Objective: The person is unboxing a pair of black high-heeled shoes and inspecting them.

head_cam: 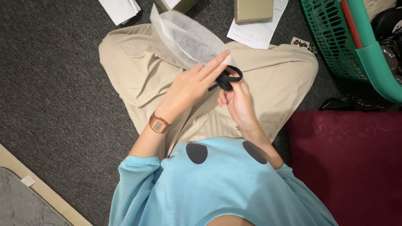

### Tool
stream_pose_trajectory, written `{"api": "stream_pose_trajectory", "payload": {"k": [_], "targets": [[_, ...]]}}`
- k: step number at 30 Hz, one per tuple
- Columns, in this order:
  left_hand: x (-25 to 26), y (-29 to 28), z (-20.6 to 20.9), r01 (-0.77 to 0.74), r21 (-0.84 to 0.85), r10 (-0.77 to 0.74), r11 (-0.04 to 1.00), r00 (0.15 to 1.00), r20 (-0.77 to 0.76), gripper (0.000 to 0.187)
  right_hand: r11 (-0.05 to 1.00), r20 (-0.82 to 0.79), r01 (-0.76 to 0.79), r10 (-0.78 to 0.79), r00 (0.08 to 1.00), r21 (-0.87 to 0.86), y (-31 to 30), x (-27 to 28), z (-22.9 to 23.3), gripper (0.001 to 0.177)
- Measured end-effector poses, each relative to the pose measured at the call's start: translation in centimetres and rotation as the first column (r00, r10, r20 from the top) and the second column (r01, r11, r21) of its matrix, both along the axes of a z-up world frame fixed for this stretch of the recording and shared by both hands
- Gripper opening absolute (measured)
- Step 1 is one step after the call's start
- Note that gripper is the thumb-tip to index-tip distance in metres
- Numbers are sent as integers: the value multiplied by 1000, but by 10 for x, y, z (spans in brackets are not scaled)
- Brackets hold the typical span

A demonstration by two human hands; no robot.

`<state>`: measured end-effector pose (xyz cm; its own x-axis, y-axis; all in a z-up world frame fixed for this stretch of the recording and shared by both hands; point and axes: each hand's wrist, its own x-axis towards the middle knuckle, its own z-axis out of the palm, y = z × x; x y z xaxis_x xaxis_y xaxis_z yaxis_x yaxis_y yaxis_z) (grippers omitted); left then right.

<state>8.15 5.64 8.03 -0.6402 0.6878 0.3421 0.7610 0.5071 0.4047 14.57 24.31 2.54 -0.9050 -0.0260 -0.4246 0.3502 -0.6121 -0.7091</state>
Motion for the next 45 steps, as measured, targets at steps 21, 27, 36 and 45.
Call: {"api": "stream_pose_trajectory", "payload": {"k": [21,27,36,45], "targets": [[9,20,-38,-12,-64,9,998,999,-50,76,967,54,212,-207,977,-140,37,-47,-79,14],[-17,27,-86,-74,131,54,989,986,156,85,976,-15,164,-164,986,145,61,-102,-165,21],[-59,23,-128,-26,223,-41,975,956,289,88,985,165,149,-162,973,86,54,-125,-198,29],[-128,-22,-146,-511,-130,516,850,856,13,77,677,335,-357,170,927,643,104,-90,-113,32]]}}
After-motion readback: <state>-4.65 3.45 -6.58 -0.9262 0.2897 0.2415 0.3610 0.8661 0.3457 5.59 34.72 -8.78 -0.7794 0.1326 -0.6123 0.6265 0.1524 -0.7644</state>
